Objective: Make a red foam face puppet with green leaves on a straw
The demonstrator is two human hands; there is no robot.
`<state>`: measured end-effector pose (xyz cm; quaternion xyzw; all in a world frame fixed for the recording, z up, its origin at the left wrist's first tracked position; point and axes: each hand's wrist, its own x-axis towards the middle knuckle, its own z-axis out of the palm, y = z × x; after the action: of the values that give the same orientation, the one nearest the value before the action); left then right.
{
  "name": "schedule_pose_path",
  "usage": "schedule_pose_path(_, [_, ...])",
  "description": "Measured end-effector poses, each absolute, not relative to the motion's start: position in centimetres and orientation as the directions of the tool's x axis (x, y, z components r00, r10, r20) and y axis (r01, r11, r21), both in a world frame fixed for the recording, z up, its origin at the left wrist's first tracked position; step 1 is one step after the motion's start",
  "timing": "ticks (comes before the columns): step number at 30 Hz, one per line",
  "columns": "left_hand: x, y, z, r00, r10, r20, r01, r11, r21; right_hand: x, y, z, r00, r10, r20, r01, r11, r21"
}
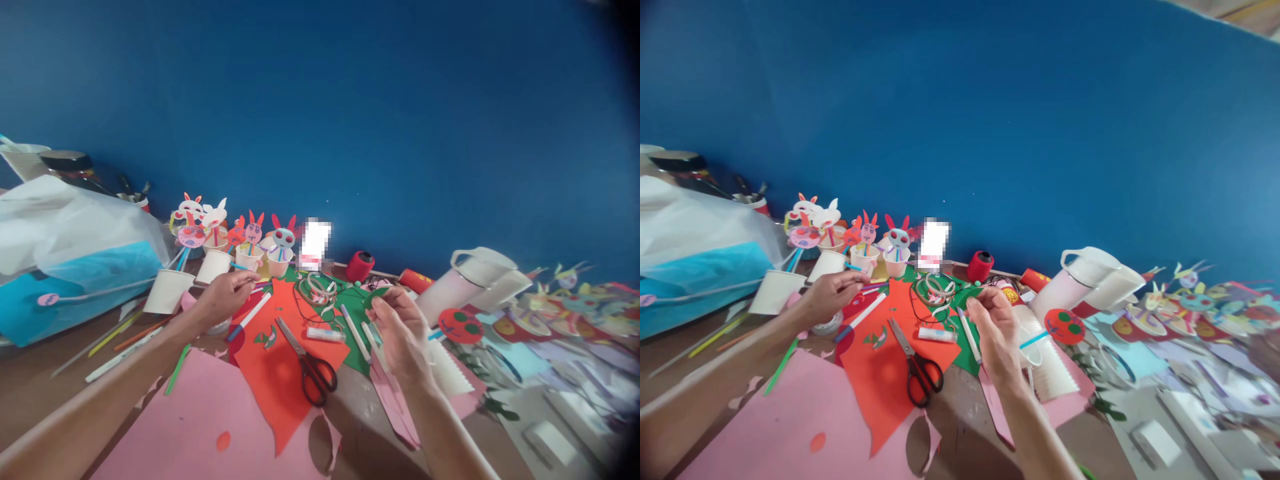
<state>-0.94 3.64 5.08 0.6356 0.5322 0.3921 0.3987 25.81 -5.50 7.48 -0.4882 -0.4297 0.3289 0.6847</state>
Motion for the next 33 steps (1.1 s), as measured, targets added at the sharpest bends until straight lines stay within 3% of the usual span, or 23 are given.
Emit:
schedule_pose_path(5, [1.1, 1.9, 4.5, 0.295, 0.951, 0.086, 0.433, -0.214, 0.876, 24.0, -5.6, 6.5, 0.172, 0.967, 0.188, 0.057, 0.181, -0.982])
schedule_pose_path(12, [3.2, -0.9, 4.7, 0.579, 0.815, 0.023, 0.256, -0.208, 0.944, 21.2, -5.7, 3.2, -0.072, 0.996, 0.061, 0.153, 0.071, -0.986])
schedule_pose_path(16, [3.7, -1.7, 4.0, 0.628, 0.777, 0.051, 0.223, -0.242, 0.944, 20.9, -5.5, 1.9, -0.080, 0.996, 0.038, 0.147, 0.049, -0.988])
schedule_pose_path(23, [4.2, -1.6, 1.6, 0.573, 0.819, 0.022, 0.257, -0.206, 0.944, 20.5, -5.4, 0.8, -0.089, 0.995, 0.036, 0.185, 0.051, -0.981])
schedule_pose_path(28, [4.3, -1.6, 1.0, 0.562, 0.827, 0.007, 0.219, -0.157, 0.963, 20.4, -5.5, 0.4, -0.059, 0.997, 0.053, 0.247, 0.066, -0.967])
schedule_pose_path(33, [4.6, -1.7, 0.4, 0.558, 0.829, -0.034, 0.160, -0.067, 0.985, 20.4, -5.3, 0.1, -0.042, 0.999, 0.022, 0.206, 0.031, -0.978])
